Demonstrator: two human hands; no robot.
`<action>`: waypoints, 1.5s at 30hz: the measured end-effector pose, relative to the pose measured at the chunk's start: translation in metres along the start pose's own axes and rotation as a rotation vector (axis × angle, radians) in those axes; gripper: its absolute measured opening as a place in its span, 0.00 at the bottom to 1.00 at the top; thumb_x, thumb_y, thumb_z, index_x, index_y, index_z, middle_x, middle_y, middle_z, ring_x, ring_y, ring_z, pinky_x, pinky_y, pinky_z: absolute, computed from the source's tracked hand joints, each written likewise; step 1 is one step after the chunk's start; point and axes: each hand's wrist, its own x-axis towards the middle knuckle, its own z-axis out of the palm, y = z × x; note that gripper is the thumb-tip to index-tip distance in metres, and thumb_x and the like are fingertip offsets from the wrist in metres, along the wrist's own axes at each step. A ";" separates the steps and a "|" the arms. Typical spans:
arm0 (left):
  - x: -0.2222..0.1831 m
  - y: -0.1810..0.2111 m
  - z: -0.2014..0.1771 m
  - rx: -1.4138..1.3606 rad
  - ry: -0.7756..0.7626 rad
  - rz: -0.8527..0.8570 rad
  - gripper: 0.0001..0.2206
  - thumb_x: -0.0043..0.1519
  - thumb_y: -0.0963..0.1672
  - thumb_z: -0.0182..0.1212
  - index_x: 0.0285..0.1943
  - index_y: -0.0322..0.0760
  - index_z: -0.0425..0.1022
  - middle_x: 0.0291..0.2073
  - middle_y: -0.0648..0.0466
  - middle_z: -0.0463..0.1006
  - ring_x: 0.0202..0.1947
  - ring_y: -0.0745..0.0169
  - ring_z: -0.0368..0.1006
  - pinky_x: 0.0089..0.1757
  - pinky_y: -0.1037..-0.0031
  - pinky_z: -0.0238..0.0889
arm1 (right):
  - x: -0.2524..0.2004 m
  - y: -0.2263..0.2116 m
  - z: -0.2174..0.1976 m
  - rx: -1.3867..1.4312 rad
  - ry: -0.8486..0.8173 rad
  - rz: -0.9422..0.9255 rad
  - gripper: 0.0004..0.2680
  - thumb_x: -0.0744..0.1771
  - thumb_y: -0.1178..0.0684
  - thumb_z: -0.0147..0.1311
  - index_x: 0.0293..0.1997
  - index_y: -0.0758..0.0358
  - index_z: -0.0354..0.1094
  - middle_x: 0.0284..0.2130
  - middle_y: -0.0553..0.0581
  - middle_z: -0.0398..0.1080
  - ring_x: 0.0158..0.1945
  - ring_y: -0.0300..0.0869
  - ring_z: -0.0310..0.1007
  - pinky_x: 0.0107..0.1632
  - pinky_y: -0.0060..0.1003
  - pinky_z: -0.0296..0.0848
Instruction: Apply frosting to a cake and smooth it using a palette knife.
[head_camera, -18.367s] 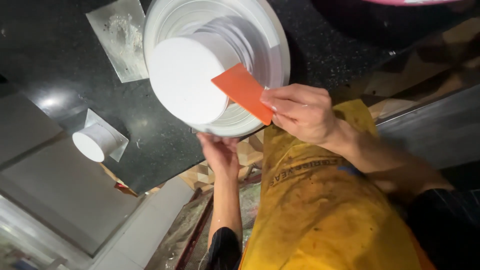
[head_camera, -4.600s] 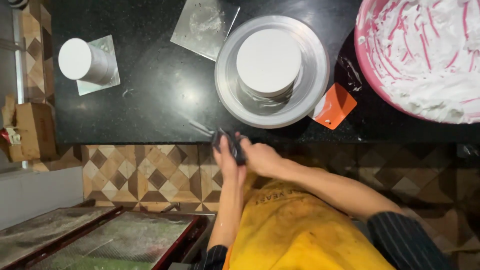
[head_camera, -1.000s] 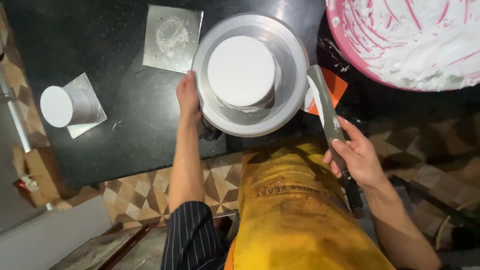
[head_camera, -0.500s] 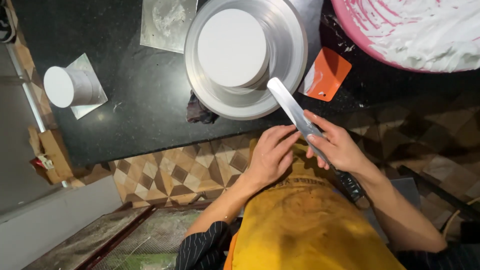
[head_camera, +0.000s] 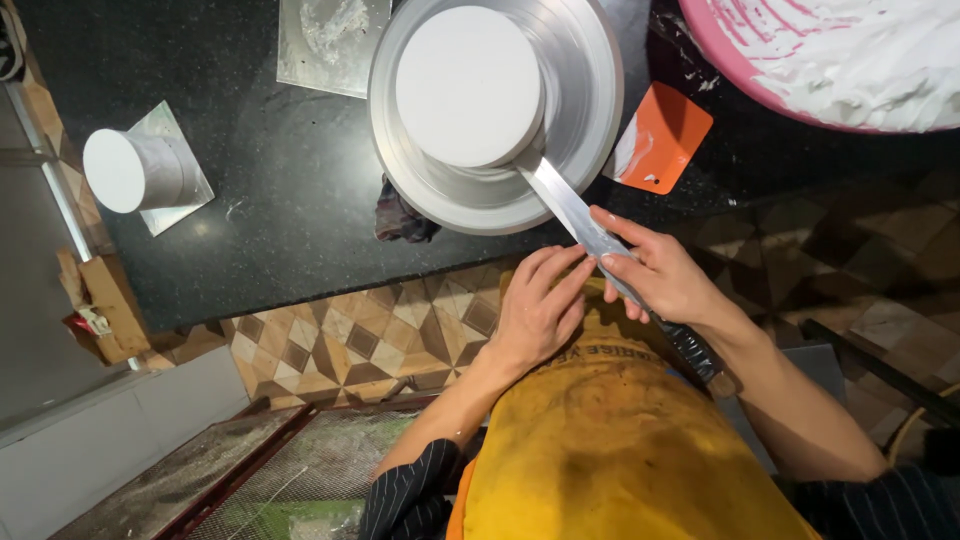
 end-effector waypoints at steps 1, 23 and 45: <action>0.000 0.000 0.000 -0.002 -0.001 -0.003 0.23 0.51 0.37 0.62 0.58 0.32 0.68 0.56 0.47 0.67 0.54 0.44 0.64 0.54 0.61 0.62 | 0.000 0.000 0.001 0.004 0.000 0.005 0.22 0.66 0.54 0.43 0.69 0.51 0.47 0.19 0.52 0.68 0.14 0.32 0.62 0.17 0.28 0.65; -0.034 -0.107 -0.012 -1.378 0.582 -0.868 0.12 0.68 0.46 0.53 0.51 0.29 0.65 0.38 0.46 0.73 0.35 0.56 0.71 0.43 0.61 0.67 | -0.037 0.086 -0.086 0.030 0.566 -0.355 0.06 0.70 0.56 0.44 0.47 0.69 0.59 0.28 0.57 0.71 0.22 0.34 0.66 0.26 0.27 0.66; -0.046 -0.231 0.007 -0.004 0.891 -0.749 0.17 0.57 0.45 0.58 0.54 0.34 0.70 0.53 0.48 0.73 0.54 0.47 0.67 0.54 0.59 0.58 | -0.002 0.047 0.038 -0.578 -0.153 -0.291 0.06 0.66 0.53 0.45 0.41 0.63 0.61 0.19 0.56 0.70 0.23 0.43 0.73 0.29 0.37 0.70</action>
